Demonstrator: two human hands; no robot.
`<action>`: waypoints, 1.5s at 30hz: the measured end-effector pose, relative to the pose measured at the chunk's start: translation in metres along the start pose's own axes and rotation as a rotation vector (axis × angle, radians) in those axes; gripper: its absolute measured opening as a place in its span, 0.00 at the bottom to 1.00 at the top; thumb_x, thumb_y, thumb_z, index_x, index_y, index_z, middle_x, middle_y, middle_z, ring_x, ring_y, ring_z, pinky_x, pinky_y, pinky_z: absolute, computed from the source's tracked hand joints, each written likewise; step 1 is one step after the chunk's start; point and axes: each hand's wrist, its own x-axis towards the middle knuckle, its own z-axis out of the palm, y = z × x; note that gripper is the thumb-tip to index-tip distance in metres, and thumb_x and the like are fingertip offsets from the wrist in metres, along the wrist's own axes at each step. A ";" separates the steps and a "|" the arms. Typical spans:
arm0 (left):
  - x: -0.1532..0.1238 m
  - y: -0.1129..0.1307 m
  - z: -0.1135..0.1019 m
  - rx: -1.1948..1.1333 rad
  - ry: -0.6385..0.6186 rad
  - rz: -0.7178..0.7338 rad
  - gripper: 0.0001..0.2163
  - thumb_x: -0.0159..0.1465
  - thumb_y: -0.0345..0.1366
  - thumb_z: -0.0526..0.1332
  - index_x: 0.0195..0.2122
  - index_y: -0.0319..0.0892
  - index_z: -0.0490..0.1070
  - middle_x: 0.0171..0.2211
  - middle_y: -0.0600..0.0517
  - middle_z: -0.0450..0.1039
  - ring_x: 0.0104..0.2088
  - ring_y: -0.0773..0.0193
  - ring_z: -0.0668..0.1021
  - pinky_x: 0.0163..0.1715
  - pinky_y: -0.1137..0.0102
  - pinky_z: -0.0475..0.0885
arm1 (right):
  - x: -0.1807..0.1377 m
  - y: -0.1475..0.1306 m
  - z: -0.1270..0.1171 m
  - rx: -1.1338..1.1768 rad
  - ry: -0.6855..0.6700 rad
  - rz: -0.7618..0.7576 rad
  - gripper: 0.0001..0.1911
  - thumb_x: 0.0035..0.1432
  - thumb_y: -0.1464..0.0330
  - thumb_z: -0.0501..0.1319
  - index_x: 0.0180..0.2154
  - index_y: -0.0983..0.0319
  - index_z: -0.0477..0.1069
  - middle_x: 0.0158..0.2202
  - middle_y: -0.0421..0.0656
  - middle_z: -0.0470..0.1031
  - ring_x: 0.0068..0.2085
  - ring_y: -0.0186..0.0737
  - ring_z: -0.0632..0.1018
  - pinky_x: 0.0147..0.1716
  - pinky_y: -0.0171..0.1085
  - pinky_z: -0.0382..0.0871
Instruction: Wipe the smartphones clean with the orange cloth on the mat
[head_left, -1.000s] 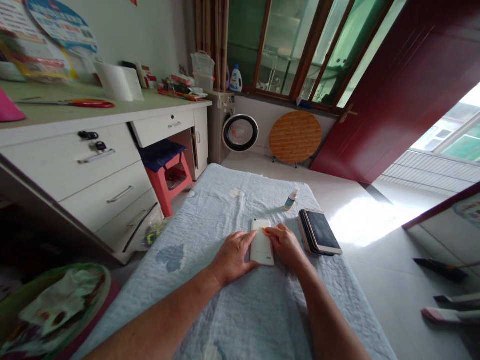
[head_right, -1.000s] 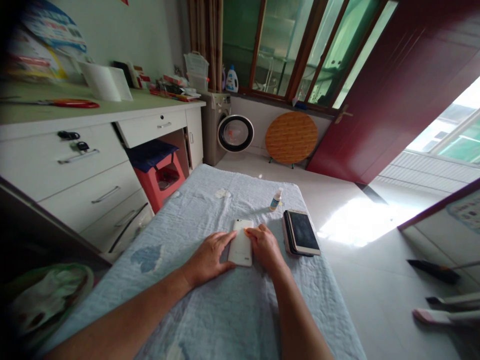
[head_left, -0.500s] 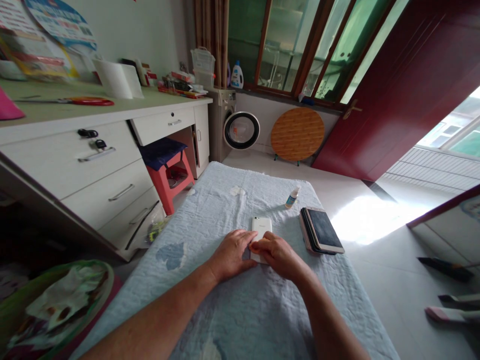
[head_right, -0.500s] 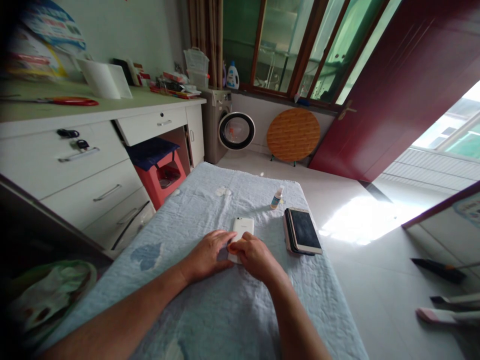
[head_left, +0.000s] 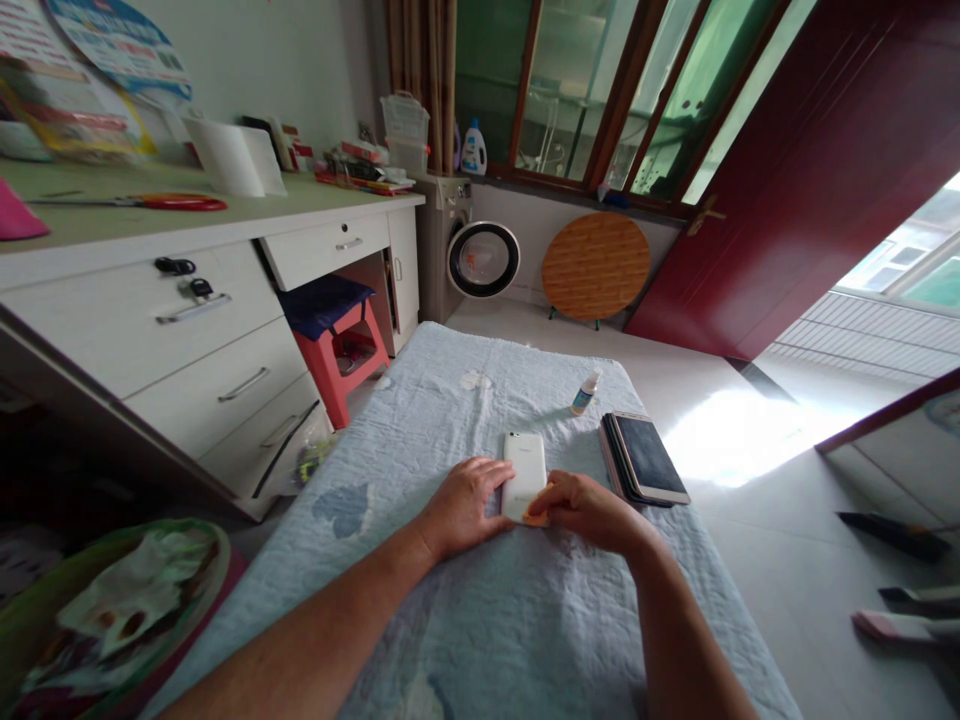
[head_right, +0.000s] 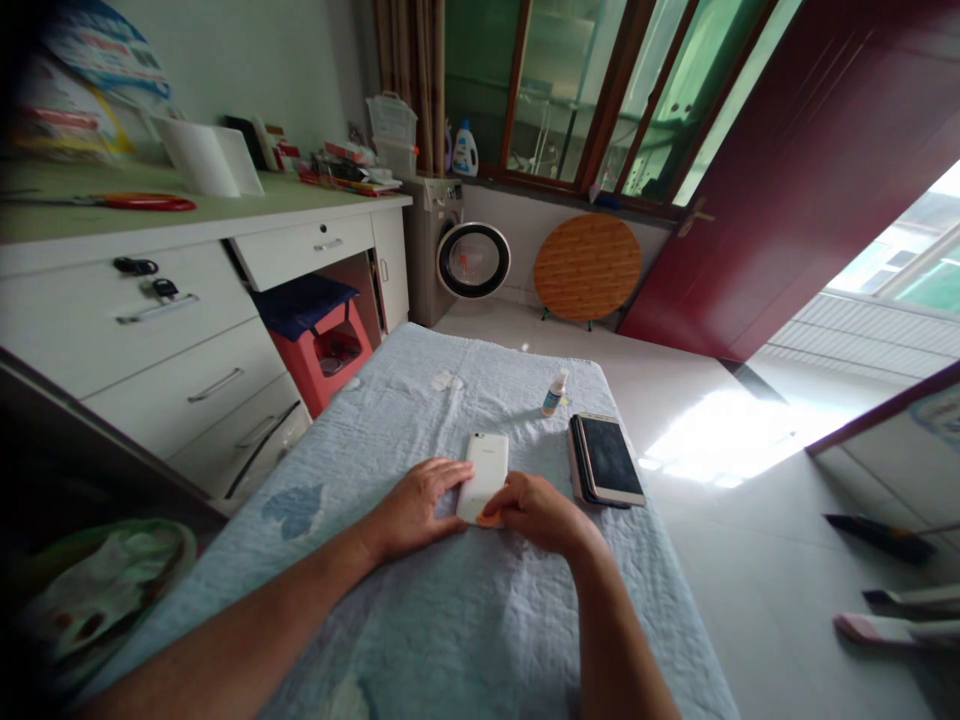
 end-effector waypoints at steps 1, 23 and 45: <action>0.000 0.000 0.000 0.001 -0.003 -0.003 0.30 0.50 0.39 0.71 0.54 0.42 0.68 0.57 0.46 0.68 0.56 0.52 0.70 0.59 0.57 0.61 | 0.000 0.001 0.000 -0.009 0.014 0.012 0.17 0.52 0.77 0.56 0.38 0.58 0.80 0.33 0.41 0.73 0.34 0.34 0.73 0.37 0.31 0.63; 0.001 -0.001 -0.003 -0.014 -0.014 0.025 0.24 0.56 0.46 0.67 0.51 0.42 0.71 0.57 0.45 0.69 0.56 0.52 0.70 0.59 0.58 0.60 | 0.009 -0.028 0.017 -0.085 0.067 -0.087 0.14 0.60 0.75 0.56 0.38 0.57 0.79 0.33 0.41 0.72 0.38 0.34 0.72 0.40 0.30 0.62; 0.002 -0.001 -0.004 -0.016 -0.032 -0.003 0.24 0.52 0.39 0.69 0.51 0.44 0.70 0.57 0.46 0.68 0.56 0.52 0.69 0.59 0.56 0.60 | 0.000 0.001 0.004 -0.066 0.123 0.065 0.17 0.50 0.79 0.56 0.33 0.58 0.80 0.32 0.40 0.72 0.32 0.32 0.73 0.36 0.30 0.63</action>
